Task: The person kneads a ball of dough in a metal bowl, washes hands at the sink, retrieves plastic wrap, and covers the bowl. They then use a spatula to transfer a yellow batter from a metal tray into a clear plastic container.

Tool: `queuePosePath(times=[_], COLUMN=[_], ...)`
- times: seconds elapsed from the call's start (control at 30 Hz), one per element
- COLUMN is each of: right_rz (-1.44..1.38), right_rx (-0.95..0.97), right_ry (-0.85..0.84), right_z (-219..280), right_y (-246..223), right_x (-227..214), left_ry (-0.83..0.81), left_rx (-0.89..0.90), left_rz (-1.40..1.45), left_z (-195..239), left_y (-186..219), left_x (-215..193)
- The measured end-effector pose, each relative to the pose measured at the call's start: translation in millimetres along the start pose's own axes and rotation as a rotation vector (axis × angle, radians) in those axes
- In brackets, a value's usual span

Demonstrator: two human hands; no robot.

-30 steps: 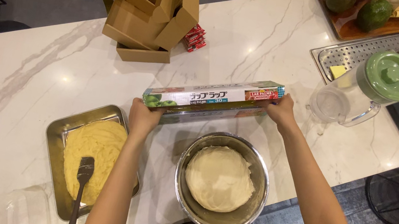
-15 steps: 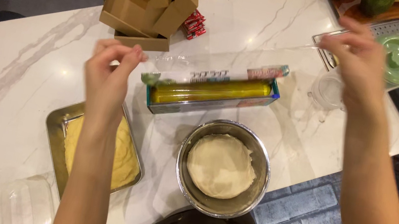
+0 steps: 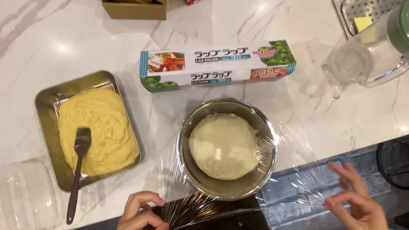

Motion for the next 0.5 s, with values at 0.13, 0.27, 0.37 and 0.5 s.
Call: queuePosePath(times=[0.13,0.27,0.37,0.5], right_rz=[-0.162,-0.169,-0.153,-0.131], right_rx=[0.105,0.395,0.532,0.545], right_ry=[-0.068,-0.138,-0.235,-0.31], right_z=[13,9,1,-22], right_y=[54,98,132,175], right_x=[7,13,19,35], left_ry=[0.025,-0.03,-0.018,0.062], left_rx=[-0.167,-0.267,-0.197,-0.148], left_rz=[0.059,0.078,0.064,0.02], left_z=[31,38,41,33], left_y=[-38,-63,-75,-97], left_x=[25,40,50,65])
Point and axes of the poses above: each hand's wrist, its own z-axis away from the middle knuckle, its own x-axis out of the palm, y = z × x, the point moved 3 cm from there along -z, towards the middle knuckle, and after that the axes turned 15 degrees about -y, right-handed, at the moved point
